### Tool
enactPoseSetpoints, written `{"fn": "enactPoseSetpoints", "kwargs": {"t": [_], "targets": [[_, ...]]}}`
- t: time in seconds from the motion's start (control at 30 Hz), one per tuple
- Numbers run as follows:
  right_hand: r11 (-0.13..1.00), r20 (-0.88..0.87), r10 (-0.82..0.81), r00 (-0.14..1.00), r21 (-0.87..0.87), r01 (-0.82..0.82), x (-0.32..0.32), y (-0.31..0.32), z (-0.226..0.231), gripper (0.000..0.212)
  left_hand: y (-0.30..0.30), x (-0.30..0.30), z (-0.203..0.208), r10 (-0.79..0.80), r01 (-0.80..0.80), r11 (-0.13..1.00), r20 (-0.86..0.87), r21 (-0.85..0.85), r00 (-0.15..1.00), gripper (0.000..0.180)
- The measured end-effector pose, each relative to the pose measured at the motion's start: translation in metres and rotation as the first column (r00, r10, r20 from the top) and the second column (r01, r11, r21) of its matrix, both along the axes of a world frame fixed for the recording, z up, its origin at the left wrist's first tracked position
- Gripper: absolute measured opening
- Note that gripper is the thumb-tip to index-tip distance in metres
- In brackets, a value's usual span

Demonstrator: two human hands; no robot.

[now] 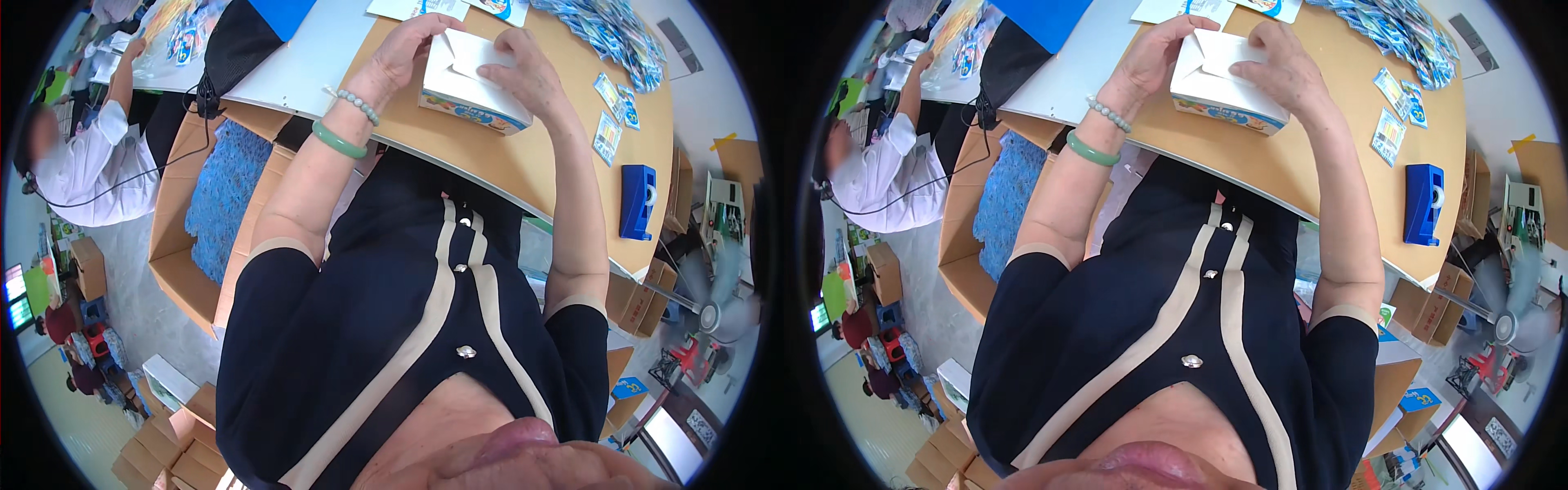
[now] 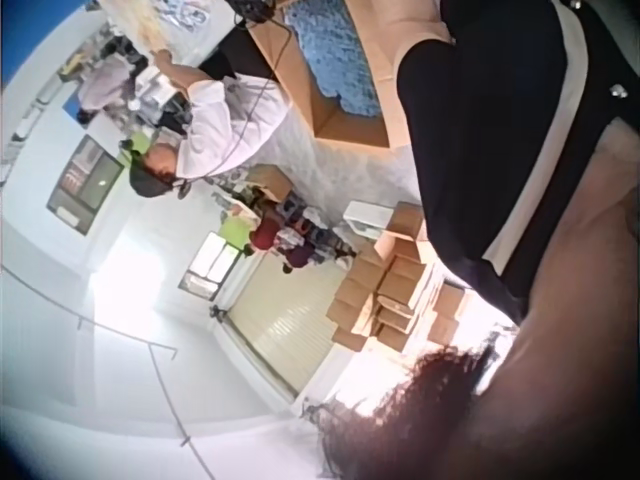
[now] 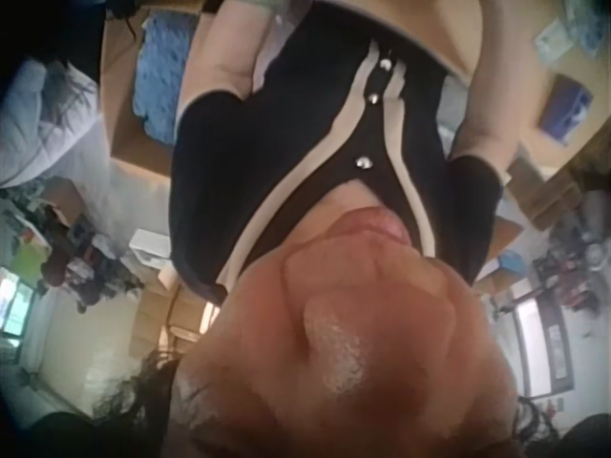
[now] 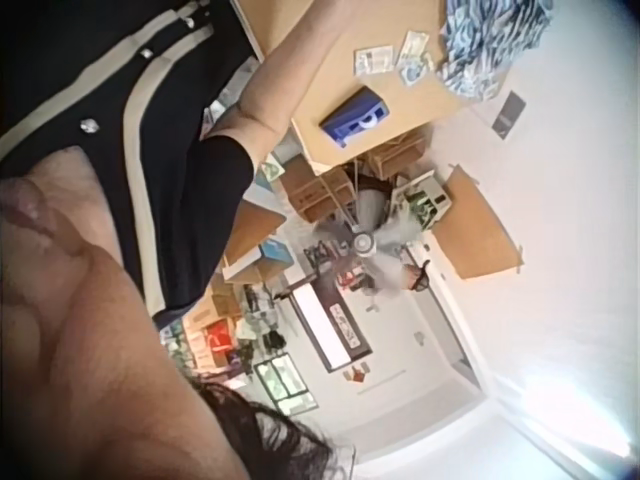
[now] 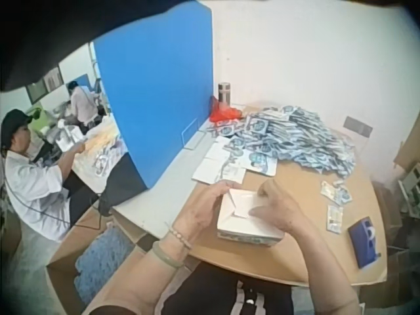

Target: Counting and placing small product packets into cardboard boxes at a packaging station.

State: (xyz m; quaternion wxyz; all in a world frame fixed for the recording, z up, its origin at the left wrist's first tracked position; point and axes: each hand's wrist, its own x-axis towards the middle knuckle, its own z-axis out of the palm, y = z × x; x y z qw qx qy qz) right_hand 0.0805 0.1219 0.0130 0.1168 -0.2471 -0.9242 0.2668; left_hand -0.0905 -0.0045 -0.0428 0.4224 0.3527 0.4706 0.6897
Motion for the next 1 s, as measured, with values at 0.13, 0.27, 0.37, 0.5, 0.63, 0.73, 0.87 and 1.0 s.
{"fn": "enactPoseSetpoints", "kwargs": {"t": [0.13,0.27,0.37,0.5,0.63,0.73,0.87,1.0], "targets": [[0.972,0.138,-0.014,0.990,0.232,-0.019,-0.004,-0.006,-0.005,0.055,0.004,0.005,0.004,0.088,-0.111,0.990,-0.234,-0.086,0.968,0.024],[0.980,0.127,0.133,0.983,0.129,-0.150,-0.003,0.010,-0.011,0.064,0.009,-0.001,-0.004,0.092,-0.282,0.942,-0.666,-0.183,0.740,0.025],[0.981,0.151,0.155,0.976,0.095,-0.171,-0.004,0.004,-0.007,0.066,0.010,-0.007,-0.017,0.062,-0.259,0.953,-0.733,-0.159,0.678,0.027],[0.978,0.266,0.095,0.959,0.156,-0.141,0.003,-0.008,-0.001,0.065,0.011,-0.004,-0.028,0.116,-0.210,0.971,-0.551,-0.111,0.827,0.031],[0.974,0.152,0.178,0.972,-0.171,-0.151,0.014,0.001,0.000,0.062,0.006,0.000,-0.032,0.248,-0.332,0.937,-0.467,-0.105,0.849,0.044],[0.930,0.115,0.173,0.978,-0.347,-0.124,0.012,0.003,-0.001,0.060,-0.001,-0.006,-0.025,0.155,-0.247,0.958,-0.467,-0.143,0.871,0.042],[0.986,0.103,0.167,0.980,0.005,-0.169,-0.003,-0.012,-0.001,0.057,-0.016,-0.009,0.010,0.046,-0.230,0.939,-0.569,-0.256,0.821,0.034],[0.965,-0.236,0.067,0.970,-0.231,-0.123,0.050,-0.045,0.002,0.060,-0.061,0.020,0.025,0.120,-0.112,0.992,-0.619,0.052,0.776,0.033]]}}
